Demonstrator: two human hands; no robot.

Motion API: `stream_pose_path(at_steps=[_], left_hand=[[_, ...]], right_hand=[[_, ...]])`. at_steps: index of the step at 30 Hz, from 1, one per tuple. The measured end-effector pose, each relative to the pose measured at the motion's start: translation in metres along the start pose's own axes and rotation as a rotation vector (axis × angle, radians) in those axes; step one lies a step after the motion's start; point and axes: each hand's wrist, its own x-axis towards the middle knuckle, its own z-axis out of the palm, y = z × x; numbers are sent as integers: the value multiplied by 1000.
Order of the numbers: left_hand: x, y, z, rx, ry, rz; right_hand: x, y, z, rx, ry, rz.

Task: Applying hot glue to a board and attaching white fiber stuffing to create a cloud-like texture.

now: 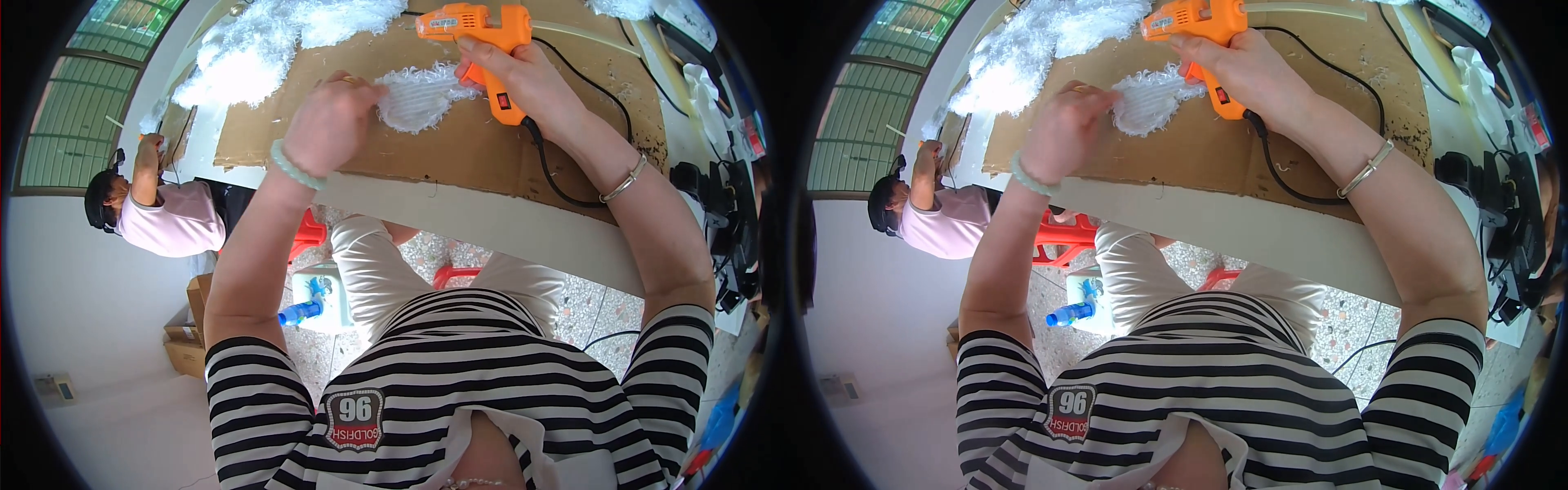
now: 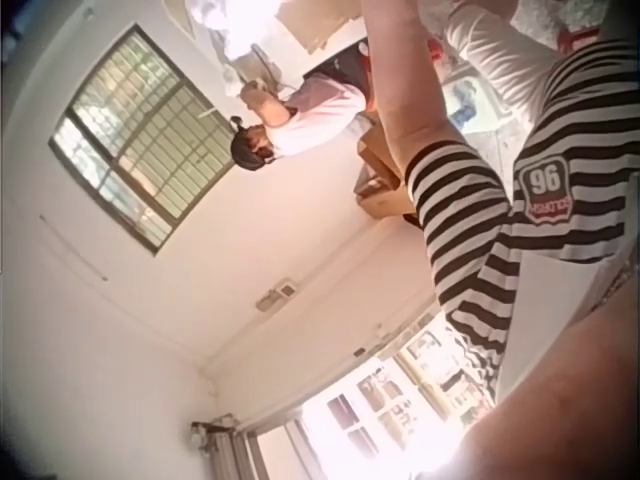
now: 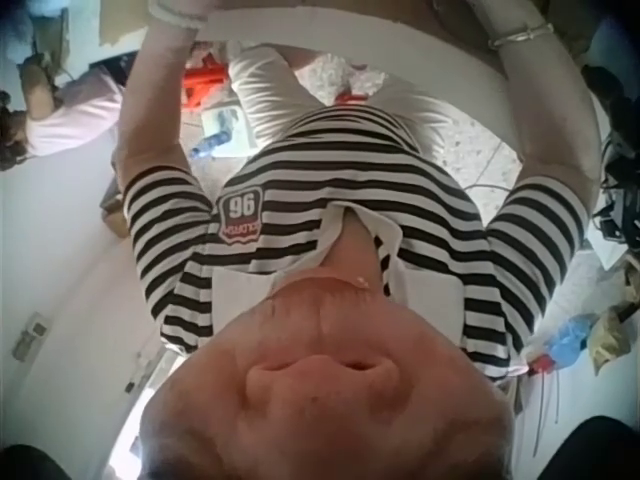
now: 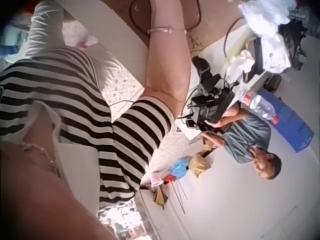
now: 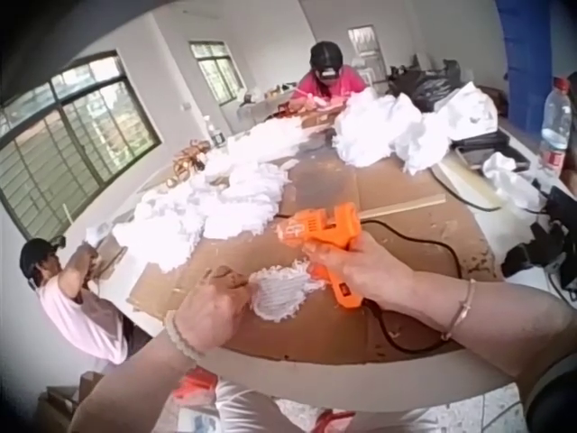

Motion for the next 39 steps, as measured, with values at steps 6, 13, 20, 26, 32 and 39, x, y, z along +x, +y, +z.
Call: stream_pose_path(at_steps=[6, 13, 20, 26, 32, 39], left_hand=[[-5, -18, 9, -407, 64, -542], [-9, -5, 14, -69, 45, -190], [-16, -2, 13, -253, 221, -363], [-26, -6, 22, -298, 213, -497], [-16, -1, 23, -343, 204, -465], [-12, -7, 24, -362, 180, -422]], right_hand=[[-4, -1, 0, 1, 1, -16], [-2, 1, -2, -27, -10, 0], [-6, -18, -2, -31, -14, 25], [-4, -19, -2, -111, -245, -70], [-5, -15, 7, -298, -330, -36], [1, -14, 12, -357, -310, -44]])
